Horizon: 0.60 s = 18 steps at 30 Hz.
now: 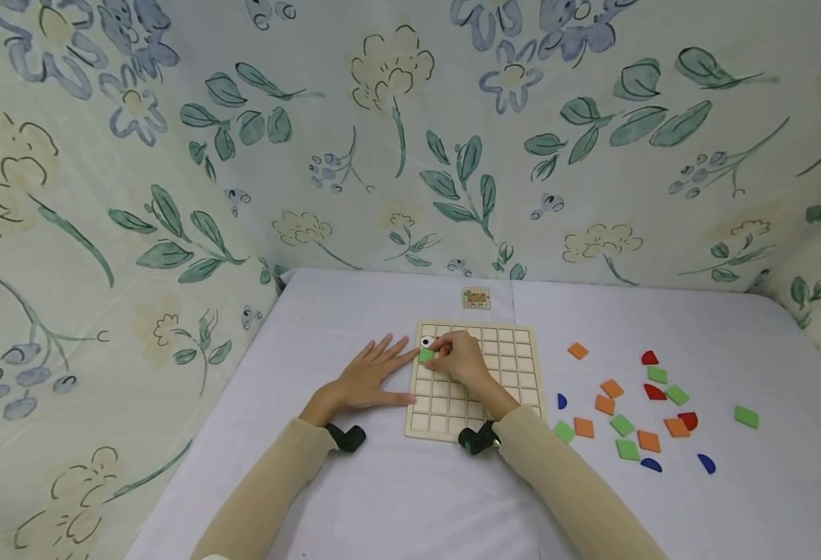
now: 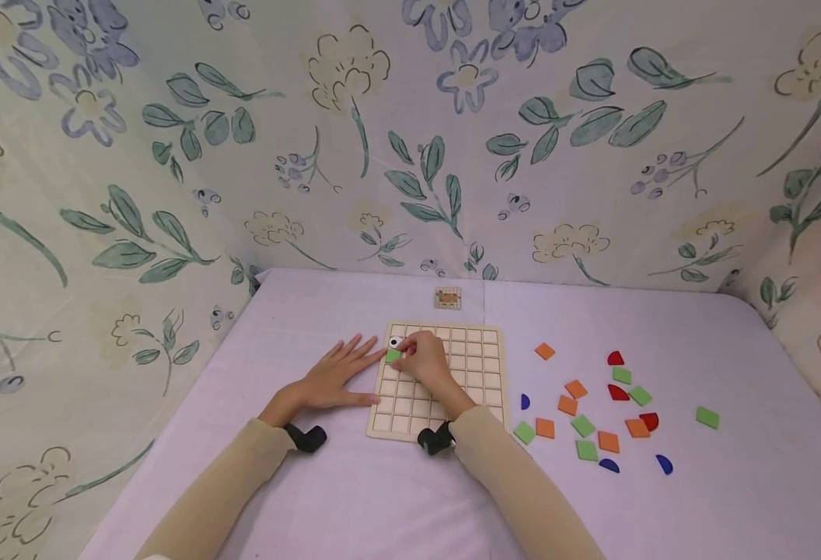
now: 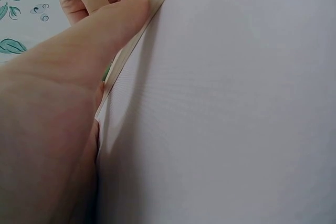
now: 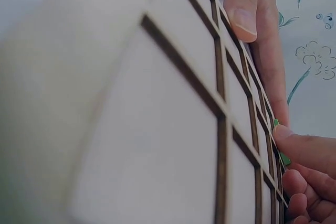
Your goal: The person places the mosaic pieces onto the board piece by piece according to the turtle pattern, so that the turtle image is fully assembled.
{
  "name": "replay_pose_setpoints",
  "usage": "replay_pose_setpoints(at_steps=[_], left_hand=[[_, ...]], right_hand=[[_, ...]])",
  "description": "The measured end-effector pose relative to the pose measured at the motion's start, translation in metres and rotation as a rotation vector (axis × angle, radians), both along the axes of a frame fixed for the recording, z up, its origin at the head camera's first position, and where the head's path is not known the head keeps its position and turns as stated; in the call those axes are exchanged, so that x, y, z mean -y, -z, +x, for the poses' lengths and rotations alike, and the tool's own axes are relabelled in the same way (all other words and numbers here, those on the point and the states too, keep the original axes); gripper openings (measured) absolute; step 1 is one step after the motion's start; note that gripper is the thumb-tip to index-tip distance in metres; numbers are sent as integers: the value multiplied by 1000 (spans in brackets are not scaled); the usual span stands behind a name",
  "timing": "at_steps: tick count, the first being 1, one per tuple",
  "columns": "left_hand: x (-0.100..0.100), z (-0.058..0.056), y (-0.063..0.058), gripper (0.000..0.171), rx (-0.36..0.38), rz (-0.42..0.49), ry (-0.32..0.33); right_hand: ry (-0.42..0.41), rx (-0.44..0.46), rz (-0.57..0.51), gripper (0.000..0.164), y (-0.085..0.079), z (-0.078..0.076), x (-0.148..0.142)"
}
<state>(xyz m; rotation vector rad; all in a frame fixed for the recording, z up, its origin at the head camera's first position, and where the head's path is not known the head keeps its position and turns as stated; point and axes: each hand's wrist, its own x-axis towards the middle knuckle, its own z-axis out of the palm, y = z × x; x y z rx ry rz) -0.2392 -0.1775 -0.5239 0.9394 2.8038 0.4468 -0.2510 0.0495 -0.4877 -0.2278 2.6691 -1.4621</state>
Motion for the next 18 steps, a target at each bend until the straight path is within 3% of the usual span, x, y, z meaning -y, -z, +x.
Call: replay_pose_setpoints(at_steps=[13, 18], left_hand=[[-5, 6, -15, 93, 26, -38, -14], [-6, 6, -14, 93, 27, -60, -23]], right_hand=[[-8, -18, -17, 22, -1, 2, -1], [-17, -26, -31, 21, -2, 3, -2]])
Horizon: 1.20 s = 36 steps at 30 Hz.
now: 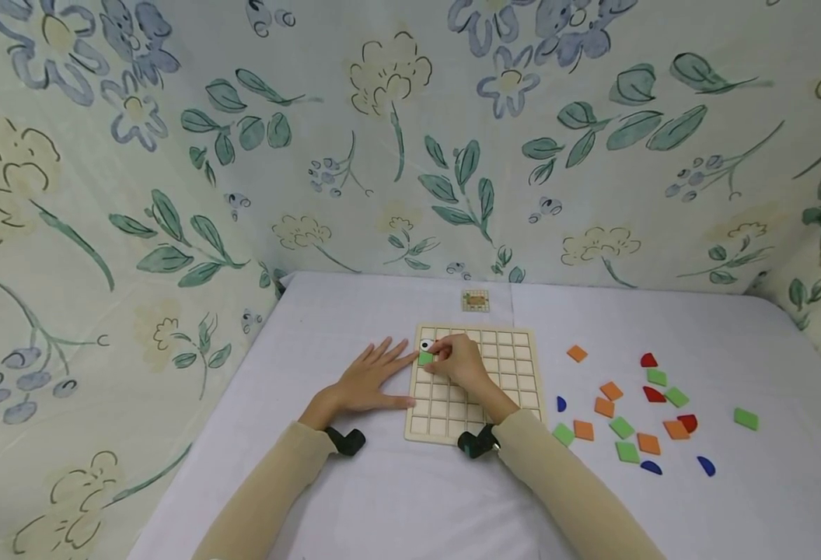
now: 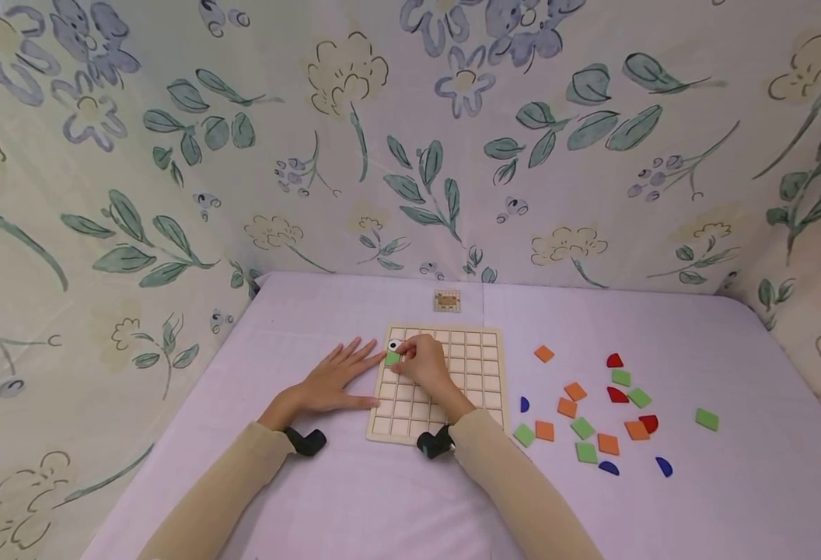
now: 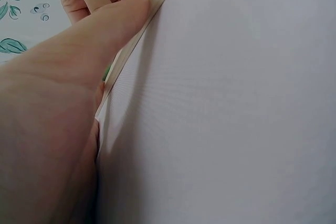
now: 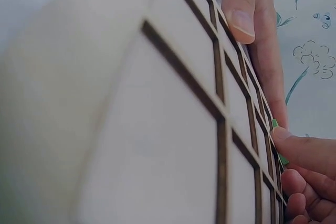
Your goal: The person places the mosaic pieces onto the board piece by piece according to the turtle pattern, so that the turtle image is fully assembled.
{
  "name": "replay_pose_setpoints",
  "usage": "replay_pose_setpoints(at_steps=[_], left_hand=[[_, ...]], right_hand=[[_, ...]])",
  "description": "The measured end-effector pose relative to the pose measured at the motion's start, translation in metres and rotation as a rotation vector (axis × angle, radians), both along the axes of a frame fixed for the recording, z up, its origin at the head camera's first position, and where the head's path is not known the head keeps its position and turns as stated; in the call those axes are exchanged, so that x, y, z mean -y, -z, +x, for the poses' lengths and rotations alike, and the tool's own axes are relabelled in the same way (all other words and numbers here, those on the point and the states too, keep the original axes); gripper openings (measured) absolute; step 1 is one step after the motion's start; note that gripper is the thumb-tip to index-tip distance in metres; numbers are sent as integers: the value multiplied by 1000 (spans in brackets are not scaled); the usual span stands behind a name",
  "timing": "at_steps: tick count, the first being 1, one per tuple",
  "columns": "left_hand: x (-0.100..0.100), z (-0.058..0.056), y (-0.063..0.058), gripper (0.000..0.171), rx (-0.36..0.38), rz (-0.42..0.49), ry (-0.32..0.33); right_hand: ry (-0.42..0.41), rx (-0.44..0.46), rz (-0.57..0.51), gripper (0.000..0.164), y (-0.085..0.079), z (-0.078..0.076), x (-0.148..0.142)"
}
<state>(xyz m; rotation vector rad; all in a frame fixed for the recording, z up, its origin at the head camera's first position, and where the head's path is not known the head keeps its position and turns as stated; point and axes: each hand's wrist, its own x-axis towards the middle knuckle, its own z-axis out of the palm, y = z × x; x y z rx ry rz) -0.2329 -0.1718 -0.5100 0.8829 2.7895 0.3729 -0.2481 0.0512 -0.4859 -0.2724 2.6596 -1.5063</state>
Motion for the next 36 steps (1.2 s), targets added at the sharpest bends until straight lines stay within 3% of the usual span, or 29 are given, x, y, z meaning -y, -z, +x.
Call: replay_pose_setpoints(at_steps=[20, 36], left_hand=[[0, -1, 0, 93, -2, -5, 4], [-2, 1, -1, 94, 18, -2, -18]], right_hand=[[-19, 47, -75, 24, -5, -1, -10], [-64, 20, -105, 34, -31, 11, -71]])
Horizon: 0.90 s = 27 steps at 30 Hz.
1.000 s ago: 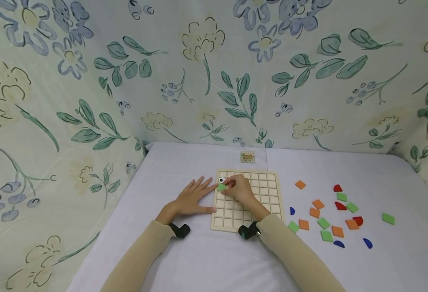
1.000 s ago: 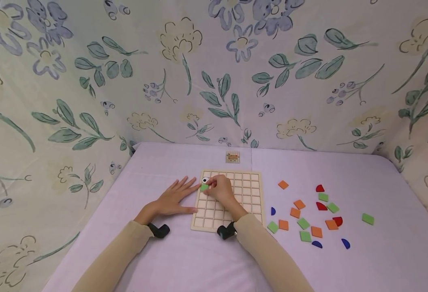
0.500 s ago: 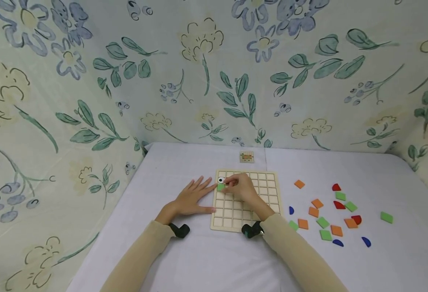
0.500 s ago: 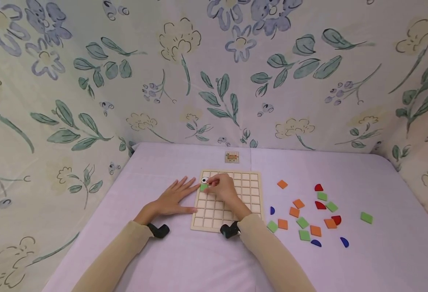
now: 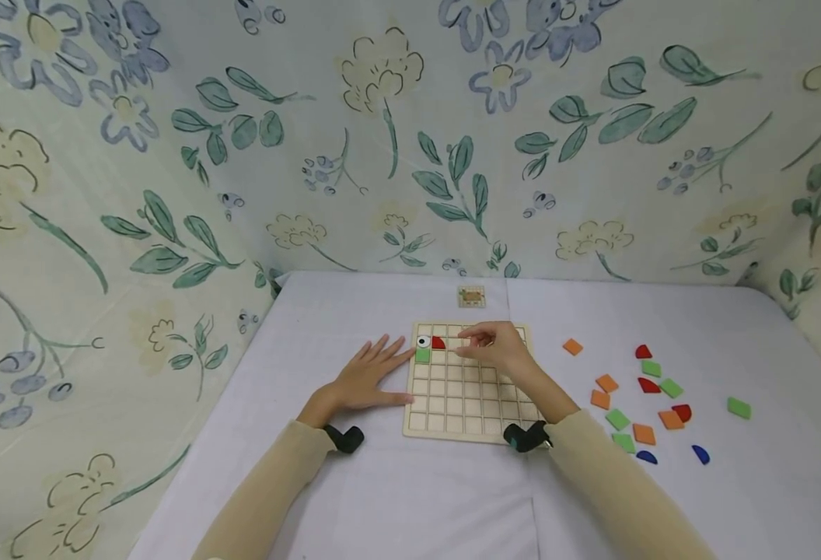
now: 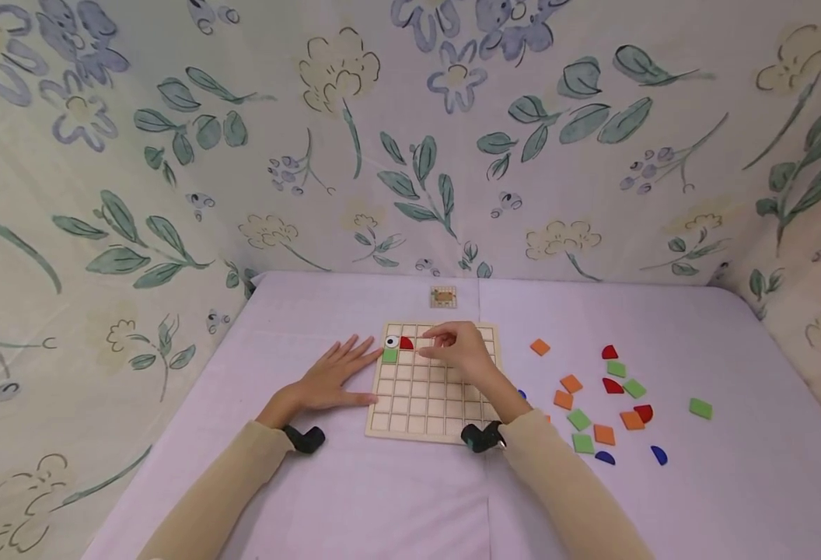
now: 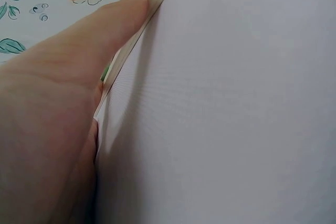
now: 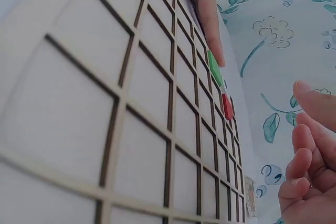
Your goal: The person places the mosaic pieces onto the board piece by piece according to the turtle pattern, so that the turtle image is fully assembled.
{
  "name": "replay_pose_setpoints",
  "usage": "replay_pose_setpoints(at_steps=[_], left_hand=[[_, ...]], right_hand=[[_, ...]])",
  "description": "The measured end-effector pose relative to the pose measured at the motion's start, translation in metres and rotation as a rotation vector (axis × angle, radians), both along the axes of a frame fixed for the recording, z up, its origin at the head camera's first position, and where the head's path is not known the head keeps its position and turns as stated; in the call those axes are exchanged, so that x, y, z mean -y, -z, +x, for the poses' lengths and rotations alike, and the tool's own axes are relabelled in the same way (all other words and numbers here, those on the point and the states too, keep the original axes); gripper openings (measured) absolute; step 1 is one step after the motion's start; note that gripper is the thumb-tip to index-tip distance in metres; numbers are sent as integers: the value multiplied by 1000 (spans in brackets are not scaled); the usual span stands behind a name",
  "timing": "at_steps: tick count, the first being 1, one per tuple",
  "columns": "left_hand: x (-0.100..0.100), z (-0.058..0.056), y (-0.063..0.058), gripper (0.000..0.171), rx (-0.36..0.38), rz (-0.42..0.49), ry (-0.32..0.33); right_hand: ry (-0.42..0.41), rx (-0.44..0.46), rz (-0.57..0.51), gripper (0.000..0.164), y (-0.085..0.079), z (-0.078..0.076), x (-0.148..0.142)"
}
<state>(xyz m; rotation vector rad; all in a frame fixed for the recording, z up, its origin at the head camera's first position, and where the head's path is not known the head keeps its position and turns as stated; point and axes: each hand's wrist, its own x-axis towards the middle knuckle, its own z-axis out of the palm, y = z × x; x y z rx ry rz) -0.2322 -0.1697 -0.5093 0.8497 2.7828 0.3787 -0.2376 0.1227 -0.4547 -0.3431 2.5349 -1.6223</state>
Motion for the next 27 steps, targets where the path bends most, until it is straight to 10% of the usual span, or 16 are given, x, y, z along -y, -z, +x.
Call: replay_pose_setpoints(at_steps=[15, 27], left_hand=[[3, -1, 1, 94, 1, 27, 11], [3, -1, 2, 95, 9, 29, 7]], right_hand=[[43, 24, 118, 38, -13, 46, -67], [114, 58, 189, 36, 8, 84, -109]])
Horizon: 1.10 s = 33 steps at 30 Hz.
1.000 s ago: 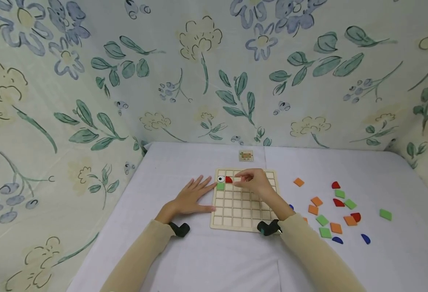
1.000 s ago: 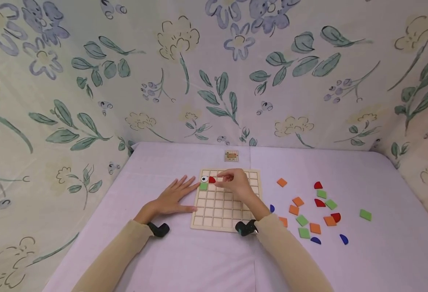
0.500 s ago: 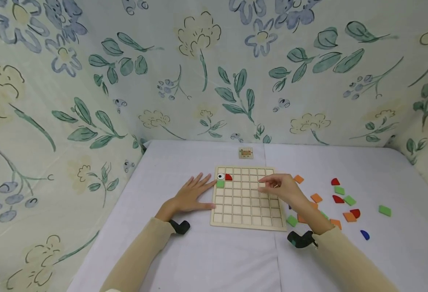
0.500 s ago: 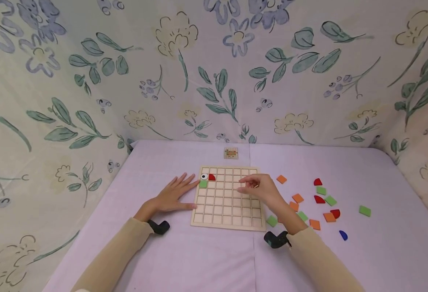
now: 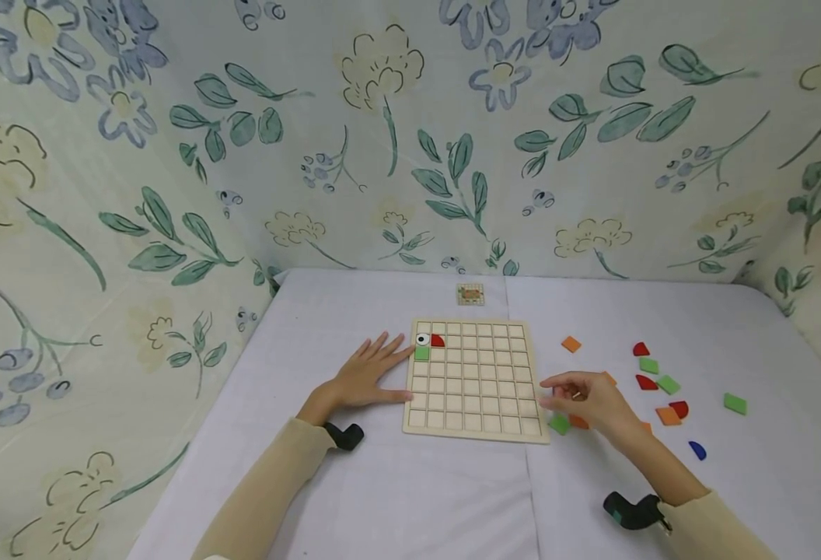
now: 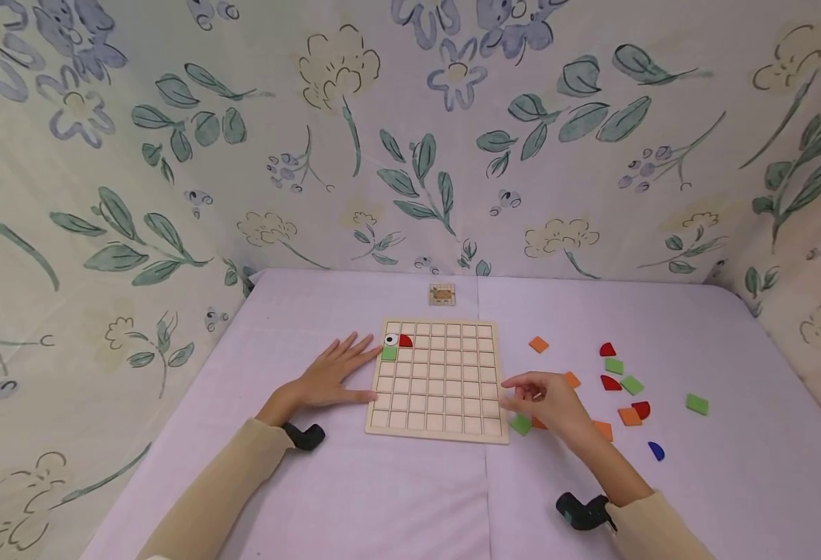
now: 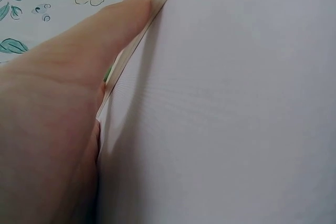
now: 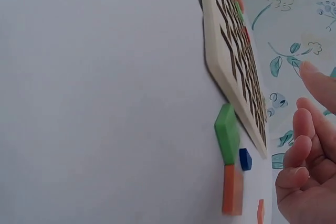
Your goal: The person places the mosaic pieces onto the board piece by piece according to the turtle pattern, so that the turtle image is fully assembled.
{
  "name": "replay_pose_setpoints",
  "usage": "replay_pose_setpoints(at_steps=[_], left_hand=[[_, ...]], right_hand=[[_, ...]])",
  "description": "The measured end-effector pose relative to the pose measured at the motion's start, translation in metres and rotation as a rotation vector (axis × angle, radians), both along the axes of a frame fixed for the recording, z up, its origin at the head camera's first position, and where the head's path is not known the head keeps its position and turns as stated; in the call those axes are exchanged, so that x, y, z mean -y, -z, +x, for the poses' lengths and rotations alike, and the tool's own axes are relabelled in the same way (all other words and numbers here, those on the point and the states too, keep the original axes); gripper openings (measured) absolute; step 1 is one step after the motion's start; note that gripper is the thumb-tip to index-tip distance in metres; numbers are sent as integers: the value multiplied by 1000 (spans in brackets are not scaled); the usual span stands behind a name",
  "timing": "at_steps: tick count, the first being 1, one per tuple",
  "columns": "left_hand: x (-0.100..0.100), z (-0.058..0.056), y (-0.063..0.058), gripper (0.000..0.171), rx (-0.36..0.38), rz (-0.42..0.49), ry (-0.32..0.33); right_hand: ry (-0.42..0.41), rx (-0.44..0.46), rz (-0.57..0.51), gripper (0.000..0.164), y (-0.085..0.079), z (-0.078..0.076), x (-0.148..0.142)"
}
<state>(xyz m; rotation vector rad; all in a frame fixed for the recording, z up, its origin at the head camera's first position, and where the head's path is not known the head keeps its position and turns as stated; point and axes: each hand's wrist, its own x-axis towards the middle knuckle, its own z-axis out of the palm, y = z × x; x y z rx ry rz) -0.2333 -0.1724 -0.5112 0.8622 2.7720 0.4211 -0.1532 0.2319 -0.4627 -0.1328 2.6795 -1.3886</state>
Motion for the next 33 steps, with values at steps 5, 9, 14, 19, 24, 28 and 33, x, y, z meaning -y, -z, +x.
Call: replay_pose_setpoints(at_steps=[5, 9, 14, 19, 24, 28, 33], left_hand=[[0, 0, 0, 95, 6, 1, -3], [1, 0, 2, 95, -5, 1, 1], [1, 1, 3, 95, -9, -3, 2], [0, 1, 2, 95, -7, -10, 5], [0, 1, 0, 95, -6, -10, 8], [0, 1, -1, 96, 1, -11, 6], [0, 1, 0, 95, -6, -5, 3]], right_hand=[[-10, -36, 24, 32, 9, 10, -12], [10, -24, 33, 33, 16, 15, -18], [7, -28, 43, 38, 22, 20, -22], [2, -36, 41, 40, 24, 24, -23], [-3, -50, 37, 41, 25, 25, -23], [-9, -69, 46, 40, 28, 25, -23], [-18, -89, 77, 38, 30, 24, -23]])
